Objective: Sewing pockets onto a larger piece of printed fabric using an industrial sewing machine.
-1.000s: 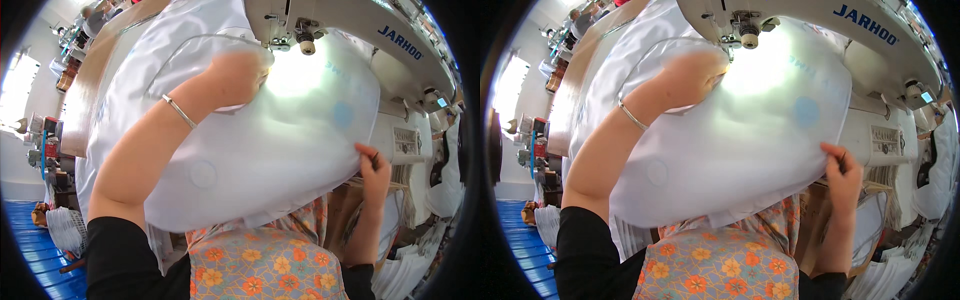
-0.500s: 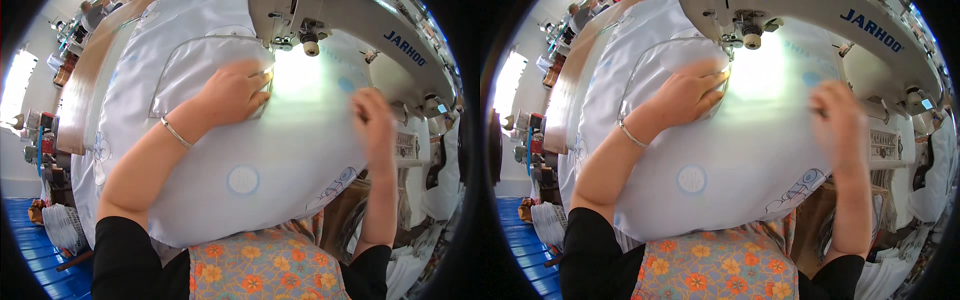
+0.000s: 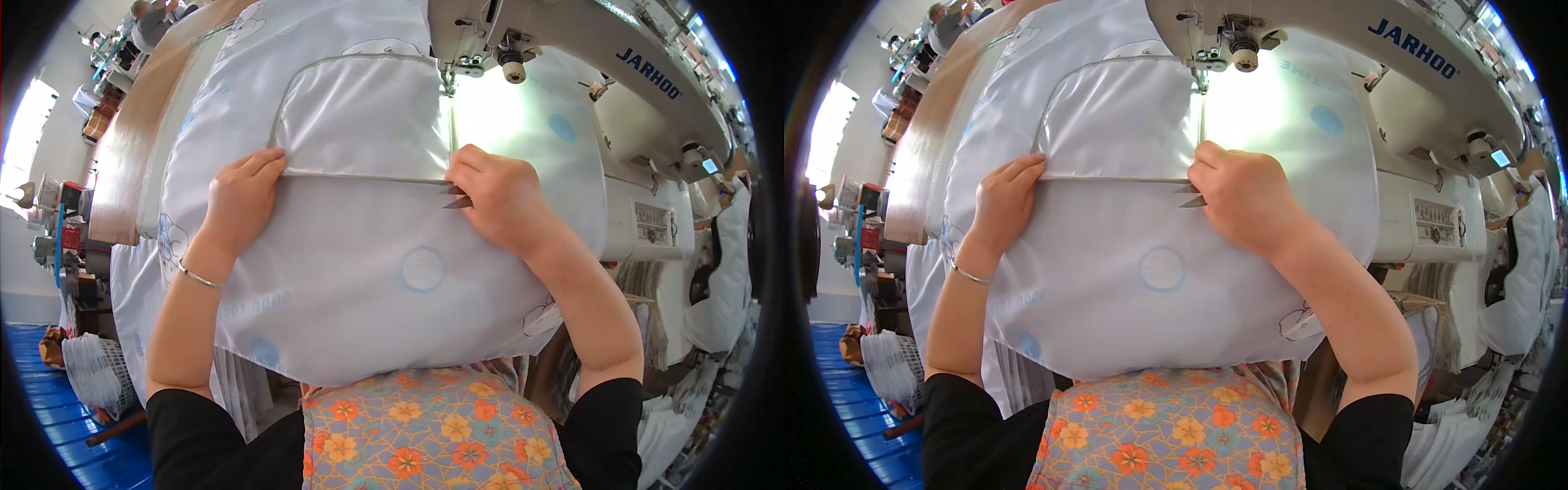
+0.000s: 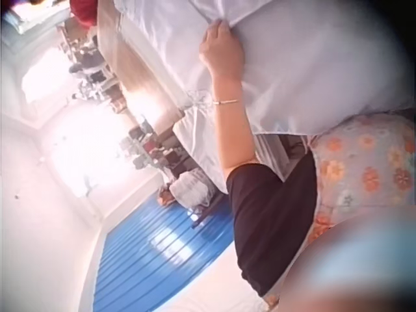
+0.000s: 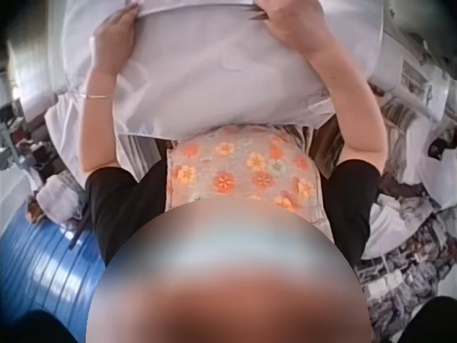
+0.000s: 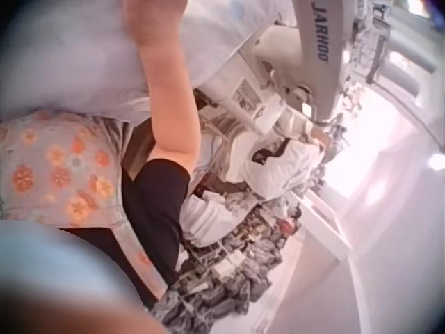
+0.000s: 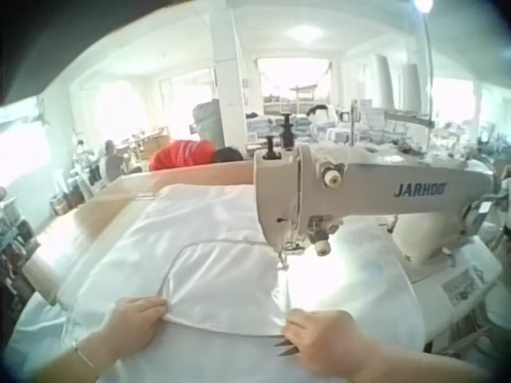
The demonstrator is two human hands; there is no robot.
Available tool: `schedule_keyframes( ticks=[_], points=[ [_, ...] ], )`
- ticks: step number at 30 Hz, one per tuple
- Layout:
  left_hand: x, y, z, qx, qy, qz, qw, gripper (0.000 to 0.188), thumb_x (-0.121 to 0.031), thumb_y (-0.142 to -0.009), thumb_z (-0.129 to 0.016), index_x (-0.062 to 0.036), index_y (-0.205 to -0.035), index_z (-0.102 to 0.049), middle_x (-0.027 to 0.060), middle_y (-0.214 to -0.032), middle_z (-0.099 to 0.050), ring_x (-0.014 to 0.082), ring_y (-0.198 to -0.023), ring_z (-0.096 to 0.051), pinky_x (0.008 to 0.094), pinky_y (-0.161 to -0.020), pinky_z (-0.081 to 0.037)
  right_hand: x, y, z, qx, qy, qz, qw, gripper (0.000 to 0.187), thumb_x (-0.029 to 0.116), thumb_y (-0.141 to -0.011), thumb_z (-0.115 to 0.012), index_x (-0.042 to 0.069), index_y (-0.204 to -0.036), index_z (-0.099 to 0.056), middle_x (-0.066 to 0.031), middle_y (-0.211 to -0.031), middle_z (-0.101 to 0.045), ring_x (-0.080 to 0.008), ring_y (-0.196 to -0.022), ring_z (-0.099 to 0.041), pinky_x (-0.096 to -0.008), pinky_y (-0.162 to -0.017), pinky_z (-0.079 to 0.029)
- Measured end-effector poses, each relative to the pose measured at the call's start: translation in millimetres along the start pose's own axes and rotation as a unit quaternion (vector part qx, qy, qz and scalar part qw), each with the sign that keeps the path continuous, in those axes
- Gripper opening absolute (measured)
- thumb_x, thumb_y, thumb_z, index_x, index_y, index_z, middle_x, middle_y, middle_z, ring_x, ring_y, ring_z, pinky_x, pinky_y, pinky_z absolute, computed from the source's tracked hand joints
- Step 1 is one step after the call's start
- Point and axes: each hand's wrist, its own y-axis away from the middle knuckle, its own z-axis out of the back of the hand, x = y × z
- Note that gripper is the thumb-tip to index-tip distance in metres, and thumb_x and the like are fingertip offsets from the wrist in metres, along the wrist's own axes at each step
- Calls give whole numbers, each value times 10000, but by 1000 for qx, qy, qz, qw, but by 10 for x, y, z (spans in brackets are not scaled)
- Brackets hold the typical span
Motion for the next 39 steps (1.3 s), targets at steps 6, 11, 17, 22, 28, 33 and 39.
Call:
schedule_keyframes(
  ticks=[6,11,17,22,28,33,39],
  points=[
    [-72,104,80,-10,-18,-7,1000,397,86,-790,-580,-27,-1157,-679,97,-1247,-659,281,-1157,-623,378,-951,-538,62,81,55,33,-10,-54,998,284,-12,-710,-733,57,-983,-693,-29,-973,-620,-237,-740,-663,-359,-641,-538],
    [-100,49,78,-9,-7,15,1000,404,90,-803,-563,-25,-1175,-672,93,-1262,-653,288,-1161,-619,381,-958,-533,27,45,65,40,7,-69,997,348,-20,-701,-748,67,-1034,-691,-43,-1003,-604,-253,-749,-664,-373,-655,-544],
    [-48,-103,-17,-22,-5,37,999,367,89,-820,-555,-27,-1143,-685,88,-1239,-666,288,-1135,-632,377,-934,-545,-89,-75,51,42,37,-89,994,343,-12,-730,-739,95,-1053,-692,-34,-998,-597,-252,-769,-662,-370,-678,-546],
    [25,-254,-110,-45,-8,27,999,337,69,-830,-572,-31,-1129,-693,82,-1222,-678,277,-1102,-652,370,-889,-563,-246,-200,62,42,31,-94,994,333,-12,-742,-730,99,-1054,-692,-33,-975,-604,-259,-778,-659,-372,-694,-546],
    [154,-454,-226,-62,-7,25,998,303,56,-837,-576,-37,-1094,-708,84,-1191,-693,276,-1081,-662,369,-882,-566,-443,-336,-8,21,40,-79,996,318,-20,-747,-710,94,-1042,-686,-45,-972,-616,-268,-779,-654,-379,-697,-538],
    [261,-634,-316,-66,-13,14,998,299,53,-838,-565,-35,-1085,-710,88,-1186,-695,279,-1072,-664,365,-889,-562,-537,-399,-62,-4,52,-71,996,314,-20,-747,-700,102,-1035,-675,-39,-984,-626,-270,-789,-654,-382,-690,-534],
    [423,-842,-423,-67,-16,0,998,315,49,-841,-537,-40,-1089,-710,85,-1184,-696,279,-1087,-657,370,-911,-552,-657,-441,-97,-34,53,-59,996,313,-16,-747,-695,106,-1033,-664,-39,-998,-639,-284,-812,-652,-393,-680,-535]
  ],
)
